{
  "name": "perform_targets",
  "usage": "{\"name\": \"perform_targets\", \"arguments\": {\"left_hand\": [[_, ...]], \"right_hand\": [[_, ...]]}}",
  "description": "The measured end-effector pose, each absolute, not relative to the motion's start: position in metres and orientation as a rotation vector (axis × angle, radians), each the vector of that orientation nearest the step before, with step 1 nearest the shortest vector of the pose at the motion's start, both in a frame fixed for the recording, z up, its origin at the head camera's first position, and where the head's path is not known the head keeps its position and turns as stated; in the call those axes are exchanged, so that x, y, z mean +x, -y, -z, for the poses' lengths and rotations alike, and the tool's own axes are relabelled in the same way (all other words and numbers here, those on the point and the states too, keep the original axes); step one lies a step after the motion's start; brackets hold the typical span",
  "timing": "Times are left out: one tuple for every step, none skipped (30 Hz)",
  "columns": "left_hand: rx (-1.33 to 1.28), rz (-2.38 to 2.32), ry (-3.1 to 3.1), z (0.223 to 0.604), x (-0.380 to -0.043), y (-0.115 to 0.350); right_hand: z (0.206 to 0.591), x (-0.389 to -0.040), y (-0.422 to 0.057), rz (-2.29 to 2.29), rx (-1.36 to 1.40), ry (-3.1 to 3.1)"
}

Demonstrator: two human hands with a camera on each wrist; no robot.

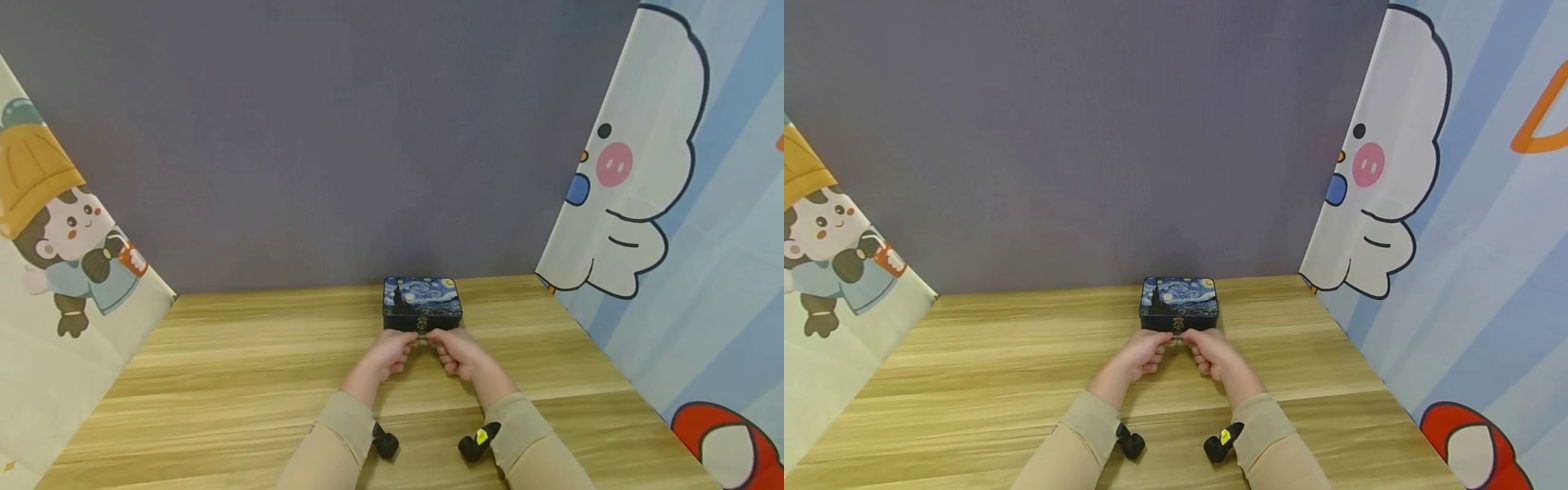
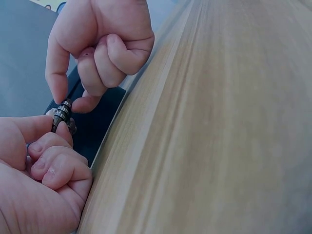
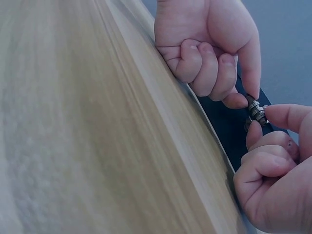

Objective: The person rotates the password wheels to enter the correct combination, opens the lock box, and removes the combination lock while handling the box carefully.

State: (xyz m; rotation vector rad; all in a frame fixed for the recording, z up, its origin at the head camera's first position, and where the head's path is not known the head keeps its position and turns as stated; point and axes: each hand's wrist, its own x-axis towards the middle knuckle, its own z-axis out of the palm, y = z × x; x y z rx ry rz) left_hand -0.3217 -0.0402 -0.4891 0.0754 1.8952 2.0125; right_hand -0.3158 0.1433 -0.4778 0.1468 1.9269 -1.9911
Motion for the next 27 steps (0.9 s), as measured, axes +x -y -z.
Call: {"name": "perform_targets", "arguments": {"left_hand": [[0.074,-2.015,-1.894,0.4889,-0.3218,0.0402],[0.077,-2.016,-1.896,0.4889,-0.3217,0.0401],[0.078,-2.017,-1.898,0.4893,-0.322,0.0401],[0.079,-2.018,-1.9,0.4896,-0.3223,0.0401],[0.08,-2.019,-1.901,0.4899,-0.3226,0.0401],[0.081,-2.02,-1.902,0.4902,-0.3227,0.04],[0.082,-2.019,-1.902,0.4903,-0.3228,0.04],[0.083,-2.019,-1.903,0.4905,-0.3228,0.04],[0.083,-2.019,-1.903,0.4908,-0.3229,0.04],[0.084,-2.019,-1.904,0.4907,-0.3227,0.04],[0.083,-2.019,-1.904,0.4907,-0.3225,0.0399],[0.083,-2.019,-1.904,0.4907,-0.3224,0.0398],[0.082,-2.019,-1.903,0.4906,-0.3224,0.0398],[0.082,-2.02,-1.902,0.4905,-0.3224,0.0398],[0.081,-2.02,-1.901,0.4905,-0.3225,0.0398],[0.08,-2.022,-1.899,0.4904,-0.3226,0.0398],[0.081,-2.023,-1.897,0.4904,-0.3227,0.0398],[0.083,-2.024,-1.897,0.4904,-0.3226,0.0398],[0.085,-2.024,-1.896,0.4903,-0.3225,0.0399],[0.087,-2.023,-1.895,0.4903,-0.3225,0.04],[0.086,-2.023,-1.893,0.4902,-0.3226,0.0402],[0.09,-2.021,-1.895,0.4902,-0.3224,0.0403],[0.09,-2.019,-1.894,0.4901,-0.3224,0.0405],[0.091,-2.017,-1.894,0.4898,-0.3222,0.0407],[0.09,-2.015,-1.894,0.4897,-0.3223,0.0409],[0.091,-2.012,-1.896,0.4896,-0.3223,0.0411],[0.09,-2.011,-1.896,0.4893,-0.3222,0.0413]], "right_hand": [[0.4772,-0.3154,-0.143,1.99,0.143,-1.932],[0.4769,-0.3153,-0.1427,1.993,0.144,-1.929],[0.4767,-0.3152,-0.1425,1.992,0.145,-1.93],[0.4766,-0.3152,-0.1423,1.991,0.147,-1.931],[0.4765,-0.3152,-0.1422,1.989,0.146,-1.934],[0.4765,-0.3151,-0.1422,1.987,0.148,-1.936],[0.4766,-0.3152,-0.1422,1.984,0.148,-1.94],[0.4768,-0.3154,-0.1423,1.984,0.155,-1.936],[0.4771,-0.3155,-0.1422,1.982,0.153,-1.941],[0.4776,-0.3158,-0.1423,1.983,0.154,-1.941],[0.4779,-0.3159,-0.1423,1.982,0.154,-1.943],[0.4782,-0.3161,-0.1423,1.982,0.154,-1.943],[0.4786,-0.3163,-0.1422,1.98,0.152,-1.946],[0.4787,-0.3165,-0.1421,1.98,0.151,-1.945],[0.4789,-0.3166,-0.1421,1.98,0.15,-1.944],[0.4789,-0.3166,-0.142,1.98,0.149,-1.943],[0.4791,-0.3167,-0.142,1.978,0.147,-1.944],[0.4791,-0.3167,-0.1421,1.975,0.146,-1.945],[0.4793,-0.3167,-0.1421,1.972,0.143,-1.947],[0.4794,-0.3168,-0.1423,1.969,0.142,-1.949],[0.4794,-0.3167,-0.1423,1.965,0.14,-1.951],[0.4793,-0.3166,-0.1424,1.961,0.137,-1.955],[0.4793,-0.3165,-0.1426,1.956,0.135,-1.959],[0.479,-0.3162,-0.1426,1.951,0.132,-1.964],[0.4789,-0.3161,-0.1426,1.946,0.13,-1.967],[0.4786,-0.3159,-0.1427,1.943,0.129,-1.97],[0.4784,-0.3157,-0.1427,1.94,0.128,-1.972]]}}
